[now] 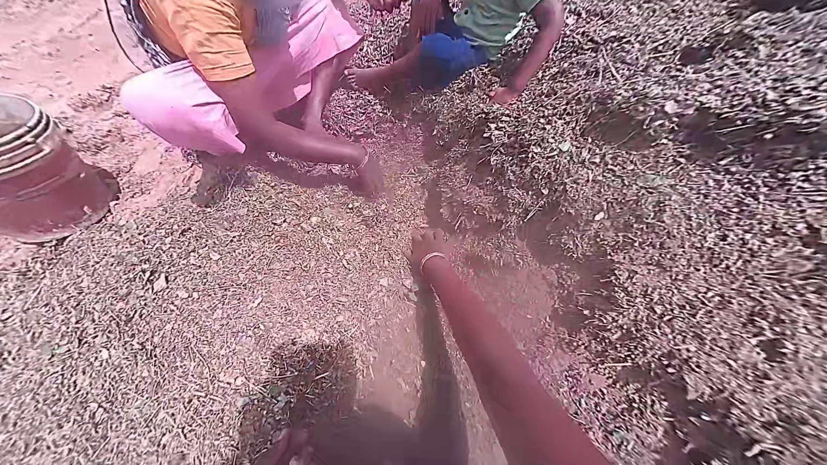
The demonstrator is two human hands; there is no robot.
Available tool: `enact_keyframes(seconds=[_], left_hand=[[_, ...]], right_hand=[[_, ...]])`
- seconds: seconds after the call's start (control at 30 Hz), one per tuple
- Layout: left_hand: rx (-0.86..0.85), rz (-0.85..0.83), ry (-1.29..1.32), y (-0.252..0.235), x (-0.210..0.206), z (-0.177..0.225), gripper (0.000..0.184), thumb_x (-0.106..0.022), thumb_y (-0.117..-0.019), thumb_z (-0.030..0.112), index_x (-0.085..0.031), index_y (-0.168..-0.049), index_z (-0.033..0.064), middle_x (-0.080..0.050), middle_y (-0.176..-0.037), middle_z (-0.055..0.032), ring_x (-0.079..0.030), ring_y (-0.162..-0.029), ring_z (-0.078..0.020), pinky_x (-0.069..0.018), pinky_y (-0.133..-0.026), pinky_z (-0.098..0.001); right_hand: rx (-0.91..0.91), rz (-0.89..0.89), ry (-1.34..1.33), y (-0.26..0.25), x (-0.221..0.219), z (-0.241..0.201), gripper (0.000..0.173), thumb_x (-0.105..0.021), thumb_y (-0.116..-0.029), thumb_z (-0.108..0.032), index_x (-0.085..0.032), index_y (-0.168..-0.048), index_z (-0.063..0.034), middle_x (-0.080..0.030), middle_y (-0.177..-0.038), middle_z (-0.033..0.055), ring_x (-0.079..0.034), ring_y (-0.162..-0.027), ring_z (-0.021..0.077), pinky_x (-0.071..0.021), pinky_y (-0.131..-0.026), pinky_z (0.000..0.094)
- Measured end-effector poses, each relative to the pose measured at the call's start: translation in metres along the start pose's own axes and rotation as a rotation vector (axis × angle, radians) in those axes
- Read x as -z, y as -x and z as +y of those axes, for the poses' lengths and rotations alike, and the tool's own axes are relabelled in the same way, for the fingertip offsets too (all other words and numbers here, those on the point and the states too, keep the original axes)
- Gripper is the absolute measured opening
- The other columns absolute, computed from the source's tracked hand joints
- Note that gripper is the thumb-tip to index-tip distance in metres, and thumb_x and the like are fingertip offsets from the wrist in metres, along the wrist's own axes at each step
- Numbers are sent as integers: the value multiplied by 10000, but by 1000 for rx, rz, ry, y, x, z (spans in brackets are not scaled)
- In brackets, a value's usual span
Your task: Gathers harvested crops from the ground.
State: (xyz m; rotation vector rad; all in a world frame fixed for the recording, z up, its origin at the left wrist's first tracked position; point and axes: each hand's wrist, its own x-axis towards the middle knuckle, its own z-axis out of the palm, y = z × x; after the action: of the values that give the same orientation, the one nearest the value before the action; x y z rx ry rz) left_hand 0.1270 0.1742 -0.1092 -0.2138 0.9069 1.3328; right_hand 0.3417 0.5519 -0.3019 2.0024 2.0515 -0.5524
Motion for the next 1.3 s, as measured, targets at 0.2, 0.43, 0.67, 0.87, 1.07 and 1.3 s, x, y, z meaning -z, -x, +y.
enact_keyframes(seconds=[0.2, 0.43, 0.67, 0.87, 1.07, 1.3], left_hand=[[0, -45, 47, 11, 4, 22, 492, -312, -1102, 269, -716, -849, 148, -672, -715, 36, -639, -583, -23, -547, -547, -154], [20, -151, 113, 19, 20, 28, 427, -383, -1073, 226, -726, -850, 103, -658, -726, -1, -635, -604, -53, -547, -574, -173], [11, -218, 111, 33, 11, 36, 450, -355, -1090, 267, -703, -883, 70, -659, -737, -14, -653, -626, -60, -555, -582, -168], [7, -188, 86, 39, 1, 30, 464, -350, -1094, 275, -690, -846, 80, -645, -734, -22, -637, -610, -66, -547, -567, -169], [74, -139, 87, 31, 4, 16, 463, -335, -1082, 247, -685, -828, 82, -640, -726, -23, -629, -589, -75, -540, -549, -175], [56, -140, 90, 27, -3, 11, 420, -371, -1078, 220, -689, -847, 72, -642, -738, -36, -643, -604, -92, -555, -549, -198]], right_hand=[[-143, -64, -45, 40, -4, 2, 728, -632, -948, -565, -465, -1564, -215, -307, -1651, 249, -285, -1446, 616, -361, -962, 850], [-158, -149, -357, 145, -7, -36, 666, -575, -1029, -424, -405, -1557, -56, -360, -1548, 370, -461, -1349, 565, -435, -1016, 728], [472, -377, -495, 250, 26, -122, 817, -486, -1036, -599, -308, -1616, -51, -298, -1648, 271, -377, -1488, 426, -337, -1186, 617], [281, 54, -463, 165, 46, -57, 355, -545, -1056, -233, -651, -1338, -46, -672, -1278, 227, -641, -1218, 396, -507, -1025, 605], [228, 39, -177, 24, -16, 60, 533, -693, -950, -228, -581, -1444, -63, -508, -1545, 188, -476, -1428, 405, -401, -1141, 640], [40, -143, -76, 96, -6, 51, 326, -607, -1018, -231, -693, -1143, 57, -661, -1238, 302, -626, -1203, 485, -508, -960, 682]])
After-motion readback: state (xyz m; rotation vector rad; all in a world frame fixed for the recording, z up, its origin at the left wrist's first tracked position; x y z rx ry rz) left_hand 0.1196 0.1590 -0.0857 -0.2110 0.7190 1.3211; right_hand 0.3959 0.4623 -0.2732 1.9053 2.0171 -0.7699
